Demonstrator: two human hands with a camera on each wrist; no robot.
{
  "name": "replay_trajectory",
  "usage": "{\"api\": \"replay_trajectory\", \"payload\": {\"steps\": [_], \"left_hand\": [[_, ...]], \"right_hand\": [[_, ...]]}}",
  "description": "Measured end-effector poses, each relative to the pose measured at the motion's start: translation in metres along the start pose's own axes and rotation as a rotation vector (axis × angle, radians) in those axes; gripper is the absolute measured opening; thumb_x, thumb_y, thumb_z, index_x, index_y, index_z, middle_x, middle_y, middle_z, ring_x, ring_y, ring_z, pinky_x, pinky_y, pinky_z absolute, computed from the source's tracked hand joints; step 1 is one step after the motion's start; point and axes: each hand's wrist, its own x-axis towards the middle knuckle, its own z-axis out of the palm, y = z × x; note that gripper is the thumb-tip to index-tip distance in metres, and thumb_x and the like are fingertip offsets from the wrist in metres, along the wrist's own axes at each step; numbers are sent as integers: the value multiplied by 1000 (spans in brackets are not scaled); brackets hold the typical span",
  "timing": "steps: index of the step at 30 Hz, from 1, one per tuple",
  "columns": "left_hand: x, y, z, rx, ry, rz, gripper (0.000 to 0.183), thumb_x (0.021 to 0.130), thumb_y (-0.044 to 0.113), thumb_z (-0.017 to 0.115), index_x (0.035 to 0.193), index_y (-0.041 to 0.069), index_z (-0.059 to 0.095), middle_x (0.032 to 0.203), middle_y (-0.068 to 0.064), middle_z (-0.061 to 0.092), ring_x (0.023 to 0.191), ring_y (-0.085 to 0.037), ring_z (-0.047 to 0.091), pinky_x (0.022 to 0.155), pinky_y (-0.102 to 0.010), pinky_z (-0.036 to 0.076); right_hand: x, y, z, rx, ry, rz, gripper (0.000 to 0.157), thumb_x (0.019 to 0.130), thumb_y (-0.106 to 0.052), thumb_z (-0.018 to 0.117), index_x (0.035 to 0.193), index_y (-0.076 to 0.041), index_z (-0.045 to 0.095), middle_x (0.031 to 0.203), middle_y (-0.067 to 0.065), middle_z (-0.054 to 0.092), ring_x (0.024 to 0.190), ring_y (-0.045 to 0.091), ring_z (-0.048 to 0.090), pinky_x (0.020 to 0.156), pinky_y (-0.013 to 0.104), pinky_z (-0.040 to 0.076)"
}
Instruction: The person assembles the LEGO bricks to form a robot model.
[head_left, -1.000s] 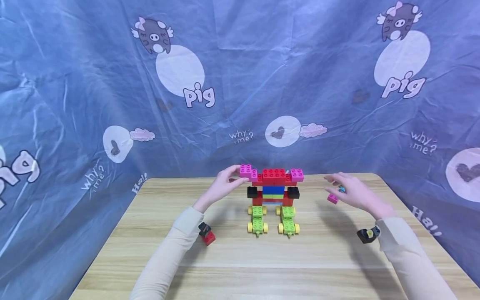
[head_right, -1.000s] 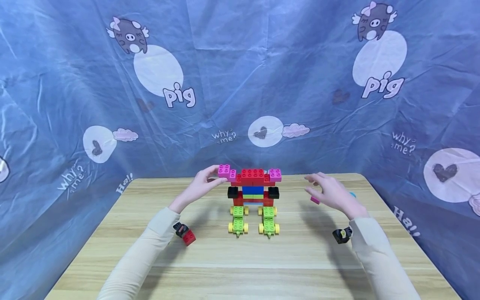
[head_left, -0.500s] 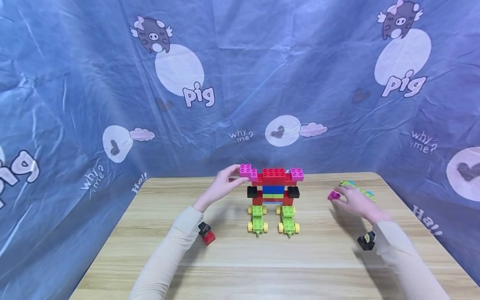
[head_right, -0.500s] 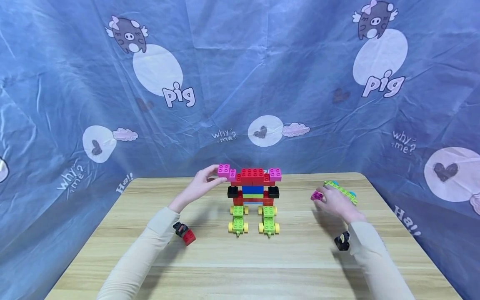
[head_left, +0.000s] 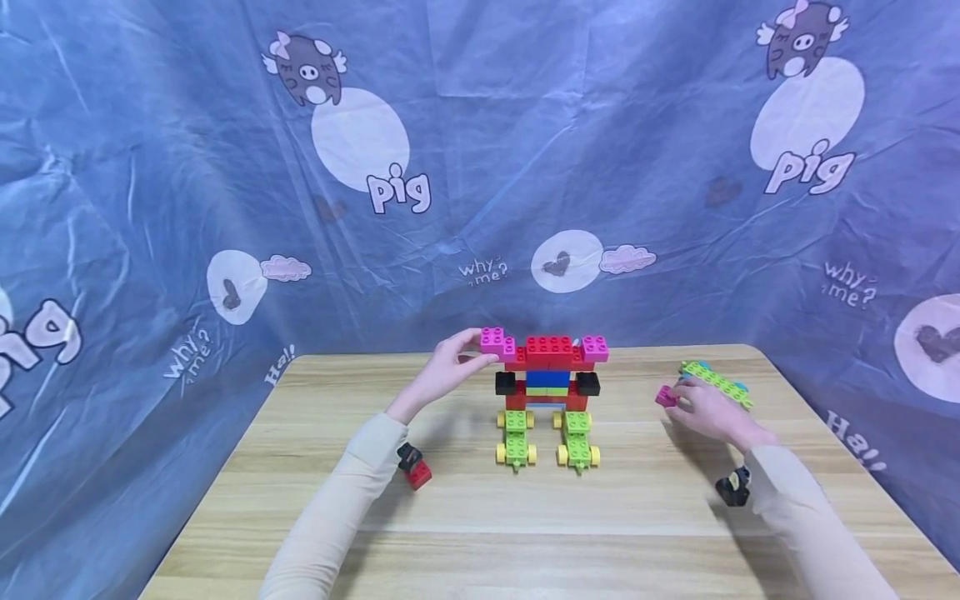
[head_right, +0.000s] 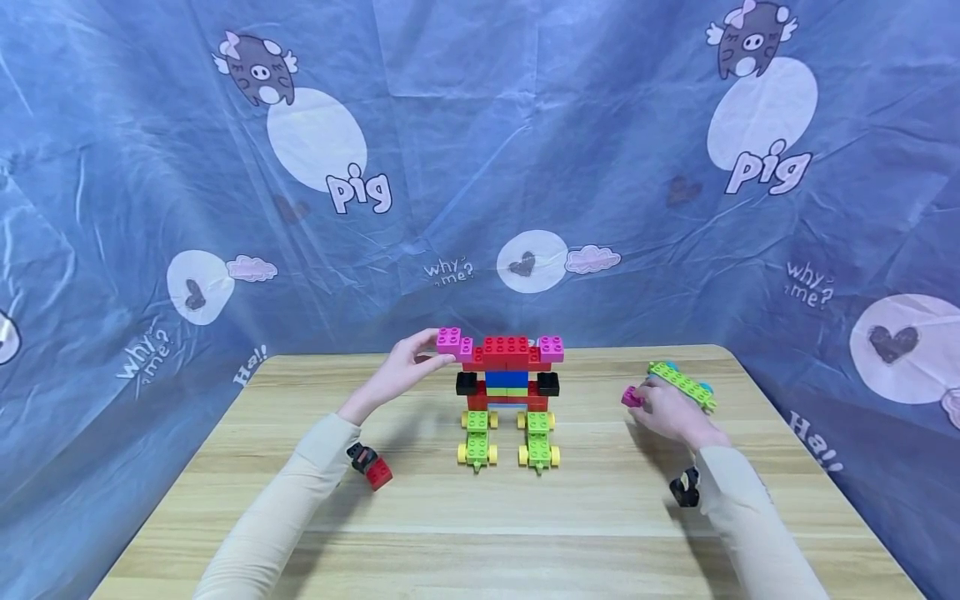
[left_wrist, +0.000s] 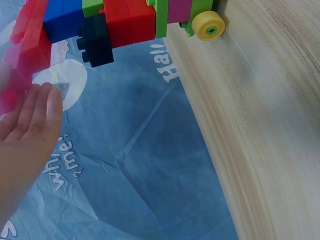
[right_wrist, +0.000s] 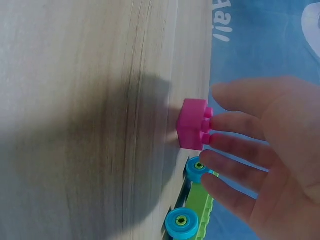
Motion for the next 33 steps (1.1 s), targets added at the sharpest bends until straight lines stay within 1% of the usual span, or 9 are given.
{"api": "replay_trajectory", "payload": {"steps": [5,8,10,14,16,21,24,28,33], "left_hand": [[0,1,0,-5,12,1,38,86,28,67,120,13,58,111,-6,65,102,-18,64,88,-29,56],[0,1,0,-4,11,-9,38,86,27,67,121,13,57,112,-6,65,102,-18,64,88,-29,56],[0,2,0,-5,8,-15,39,87,26,66,122,12,56,113,-8,64,103,-20,65,89,-30,55],[-1,3,0,-8,5,-20,41,87,23,66,124,9,55,116,-12,63,105,-24,64,90,-33,55],[-1,3,1,-6,6,-17,41,87,23,66,124,8,55,116,-12,63,105,-25,64,90,-33,55],[-2,2,1,8,16,-8,38,87,26,66,121,12,57,112,-7,64,102,-19,65,88,-29,56],[-2,2,1,14,20,5,37,87,27,67,120,13,58,110,-6,65,100,-18,65,87,-28,56],[-2,2,1,18,27,14,37,86,27,67,119,13,58,109,-6,65,99,-19,66,86,-28,56],[-2,3,0,30,37,2,39,85,27,68,121,13,58,110,-8,65,100,-20,65,87,-31,56]], "right_hand": [[-3,-3,-3,14,-4,0,13,82,-17,67,87,-5,68,98,16,64,89,32,62,77,48,53],[-5,-5,-5,23,7,-25,6,80,-15,69,81,-9,69,91,10,65,82,26,63,72,42,54],[-6,-5,-5,25,23,-42,3,78,-13,71,80,-11,69,88,6,66,80,25,63,71,41,54],[-8,-4,-4,47,48,-38,9,77,-10,72,85,-10,69,87,6,70,83,28,65,74,44,54],[-9,-4,-4,57,55,-26,13,77,-11,71,90,-6,69,89,9,70,85,30,65,75,46,54],[-11,-3,1,73,28,3,31,77,-15,72,101,3,65,95,18,67,83,30,64,74,47,54],[-11,-3,4,80,18,0,33,76,-17,74,100,3,66,93,18,66,79,26,63,70,42,55],[-11,-3,6,72,29,-25,29,71,-16,78,94,-2,67,89,12,67,75,19,62,66,34,53],[-9,-2,7,87,12,-18,30,68,-16,79,93,-4,66,87,7,68,77,19,62,68,33,53]]}}
